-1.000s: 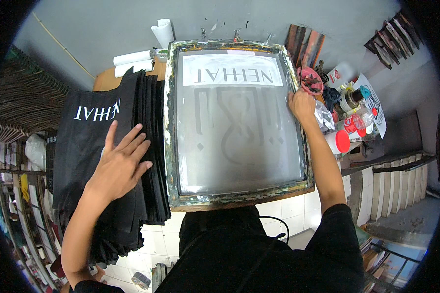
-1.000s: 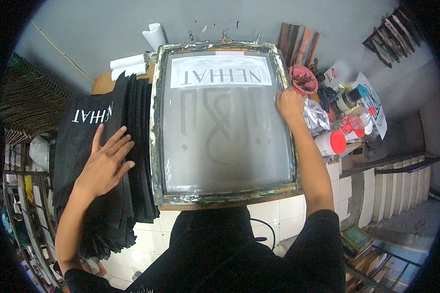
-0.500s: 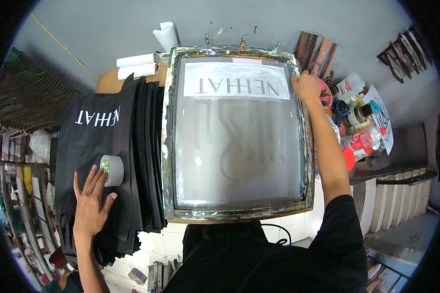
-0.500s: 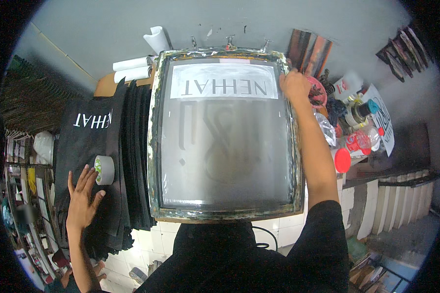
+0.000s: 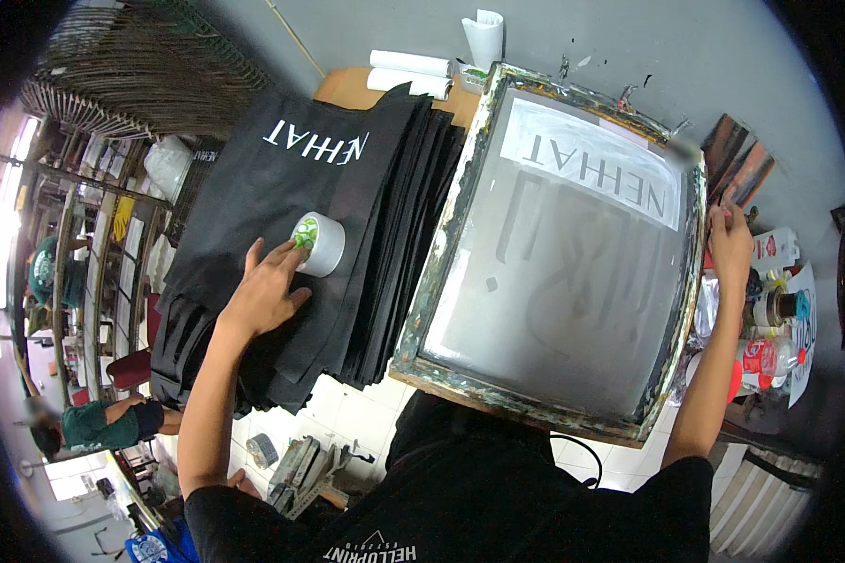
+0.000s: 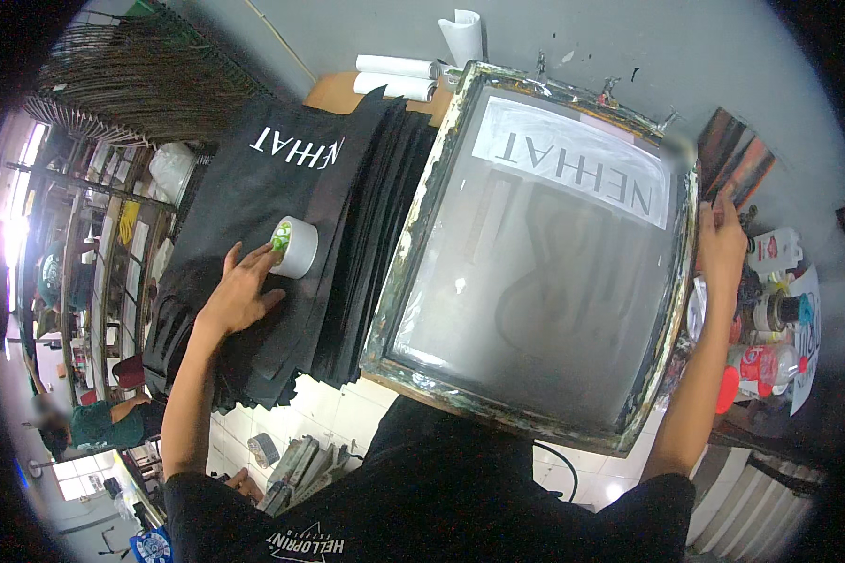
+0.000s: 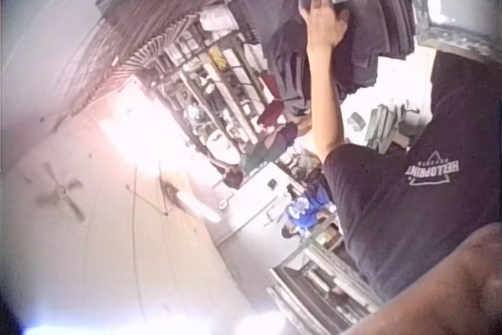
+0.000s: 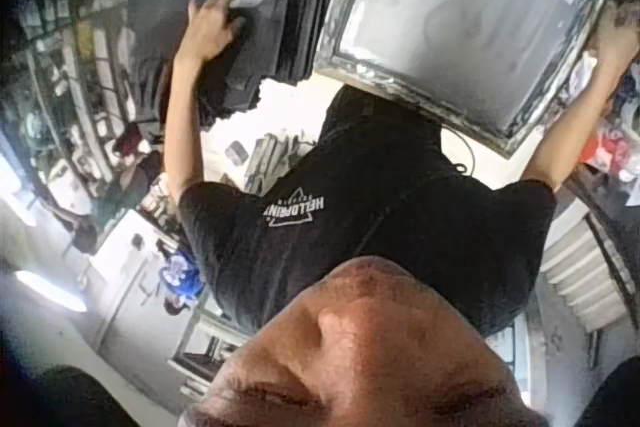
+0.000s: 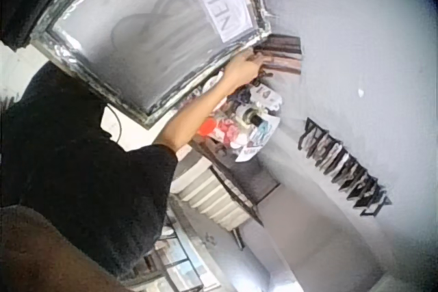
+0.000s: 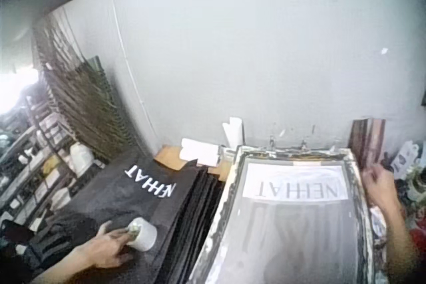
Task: The person prepares a screen printing frame by applying clear tape to the edges of the mesh and trimming it with scissors.
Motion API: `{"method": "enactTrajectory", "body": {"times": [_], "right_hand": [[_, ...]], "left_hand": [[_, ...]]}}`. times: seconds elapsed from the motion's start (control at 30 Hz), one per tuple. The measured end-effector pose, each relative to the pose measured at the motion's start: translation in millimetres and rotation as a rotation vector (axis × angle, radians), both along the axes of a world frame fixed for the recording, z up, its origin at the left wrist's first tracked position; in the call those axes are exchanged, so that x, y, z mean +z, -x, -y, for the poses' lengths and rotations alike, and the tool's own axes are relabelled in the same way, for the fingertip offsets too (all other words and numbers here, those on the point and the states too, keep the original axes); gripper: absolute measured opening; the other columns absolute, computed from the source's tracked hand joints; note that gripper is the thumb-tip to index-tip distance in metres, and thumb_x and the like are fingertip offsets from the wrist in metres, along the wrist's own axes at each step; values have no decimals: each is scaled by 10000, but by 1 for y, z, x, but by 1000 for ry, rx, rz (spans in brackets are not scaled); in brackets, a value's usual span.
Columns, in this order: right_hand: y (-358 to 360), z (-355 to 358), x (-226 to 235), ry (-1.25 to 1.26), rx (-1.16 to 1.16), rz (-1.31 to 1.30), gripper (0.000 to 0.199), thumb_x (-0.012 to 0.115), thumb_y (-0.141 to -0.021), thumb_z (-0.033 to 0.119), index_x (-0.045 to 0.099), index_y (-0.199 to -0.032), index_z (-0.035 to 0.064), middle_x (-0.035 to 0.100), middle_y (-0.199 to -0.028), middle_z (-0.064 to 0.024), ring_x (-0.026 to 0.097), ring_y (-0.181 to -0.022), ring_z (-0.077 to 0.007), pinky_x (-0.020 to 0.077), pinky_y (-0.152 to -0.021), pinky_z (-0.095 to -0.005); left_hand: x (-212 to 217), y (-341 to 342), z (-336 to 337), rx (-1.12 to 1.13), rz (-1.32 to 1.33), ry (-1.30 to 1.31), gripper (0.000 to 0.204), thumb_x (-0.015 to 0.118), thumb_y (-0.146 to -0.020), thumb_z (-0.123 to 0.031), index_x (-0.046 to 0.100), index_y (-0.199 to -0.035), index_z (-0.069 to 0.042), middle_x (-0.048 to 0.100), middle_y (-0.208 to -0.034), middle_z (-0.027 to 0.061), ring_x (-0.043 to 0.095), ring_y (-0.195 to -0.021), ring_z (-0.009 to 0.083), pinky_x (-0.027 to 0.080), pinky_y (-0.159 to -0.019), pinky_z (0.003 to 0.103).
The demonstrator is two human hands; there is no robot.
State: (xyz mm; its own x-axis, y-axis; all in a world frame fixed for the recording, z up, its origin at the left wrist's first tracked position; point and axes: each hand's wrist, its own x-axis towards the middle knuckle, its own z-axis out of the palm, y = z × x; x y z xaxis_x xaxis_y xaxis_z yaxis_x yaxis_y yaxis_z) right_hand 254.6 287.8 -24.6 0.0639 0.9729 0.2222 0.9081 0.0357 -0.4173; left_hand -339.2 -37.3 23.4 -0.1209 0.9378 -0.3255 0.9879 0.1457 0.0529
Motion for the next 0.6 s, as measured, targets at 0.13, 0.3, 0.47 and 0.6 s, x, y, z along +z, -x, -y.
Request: {"method": "enactTrajectory", "body": {"times": [0.13, 0.3, 0.47, 0.6], "right_hand": [[-13, 62, 0, -46, 162, -283, 456, 595, -1010, 285, 599, -1339, -31, 717, -1126, -190, 676, -1045, -293, 495, -944, -362], [14, 147, 6, 57, 99, -407, 371, 624, -1003, 168, 617, -1319, -26, 698, -1016, -80, 622, -943, -142, 489, -885, -293], [54, 191, 19, 138, 164, -655, 345, 648, -988, 127, 621, -1296, -26, 685, -983, -46, 613, -935, -104, 482, -854, -257], [80, 214, 34, 157, 251, -731, 338, 655, -978, 111, 629, -1290, -18, 700, -1046, -65, 643, -979, -114, 507, -896, -275]], "left_hand": [[-17, 15, -10, 34, 18, 95, 567, 721, -860, -123, 513, -1375, -6, 609, -1363, 207, 541, -1326, 346, 183, -1226, 594], [-20, 19, -16, 9, 79, 55, 443, 677, -845, -28, 593, -1278, 16, 689, -1183, 255, 625, -1195, 393, 216, -1206, 604], [-21, 29, -8, 37, 137, -68, 323, 680, -853, -26, 657, -1174, -6, 708, -1088, 249, 692, -1010, 394, 368, -1107, 517], [44, -21, -1, 215, 585, -171, 251, 679, -904, -63, 660, -1149, -10, 721, -1017, 142, 691, -945, 243, 472, -970, 379]]}}
